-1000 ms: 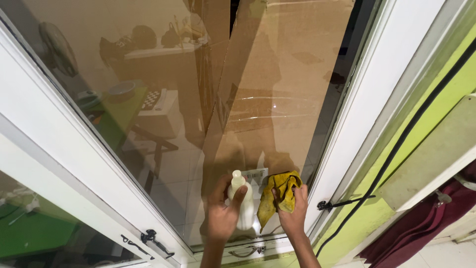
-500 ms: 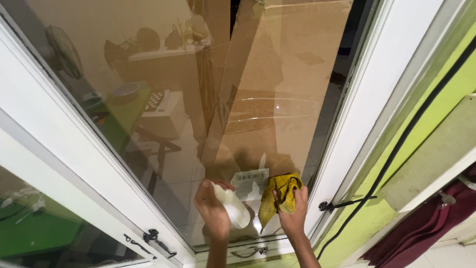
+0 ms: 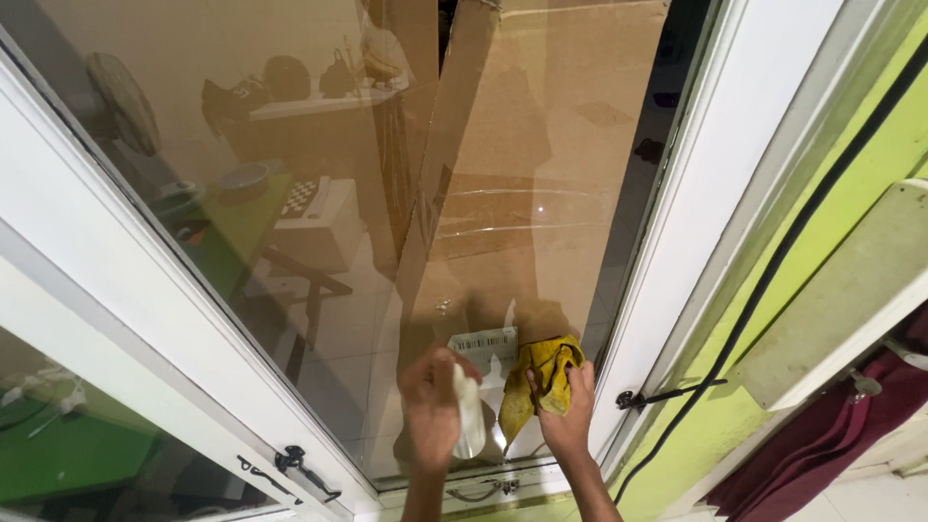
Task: The person sprays a liquid from a white bottle onto a glass pane and wipes it with a yellow cloth.
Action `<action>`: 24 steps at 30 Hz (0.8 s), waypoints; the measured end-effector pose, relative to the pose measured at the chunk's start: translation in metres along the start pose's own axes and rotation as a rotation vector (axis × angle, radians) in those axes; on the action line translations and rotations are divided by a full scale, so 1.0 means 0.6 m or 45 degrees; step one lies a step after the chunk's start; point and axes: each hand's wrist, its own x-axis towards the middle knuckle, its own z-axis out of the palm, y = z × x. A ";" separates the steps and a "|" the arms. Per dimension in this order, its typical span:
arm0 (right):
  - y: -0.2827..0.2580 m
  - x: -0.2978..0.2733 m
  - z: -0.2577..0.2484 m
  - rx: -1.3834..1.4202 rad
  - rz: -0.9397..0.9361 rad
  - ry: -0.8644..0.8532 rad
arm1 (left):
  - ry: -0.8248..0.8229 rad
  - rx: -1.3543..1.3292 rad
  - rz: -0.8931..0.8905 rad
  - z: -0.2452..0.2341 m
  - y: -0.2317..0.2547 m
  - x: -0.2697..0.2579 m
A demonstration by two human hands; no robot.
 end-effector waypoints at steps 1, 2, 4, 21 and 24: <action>0.000 0.000 0.000 0.002 -0.002 0.000 | 0.001 0.001 0.003 0.007 -0.001 -0.002; 0.000 -0.002 0.000 -0.024 0.043 0.005 | -0.038 0.061 0.083 0.015 0.001 -0.005; 0.003 -0.004 -0.004 -0.054 0.090 0.020 | -0.086 0.120 0.166 0.029 0.015 -0.011; -0.017 0.007 -0.052 0.032 0.088 0.359 | -0.187 -0.037 0.415 0.123 0.105 -0.005; -0.012 0.004 -0.049 -0.024 0.068 0.354 | -0.203 -0.054 0.488 0.124 0.109 -0.009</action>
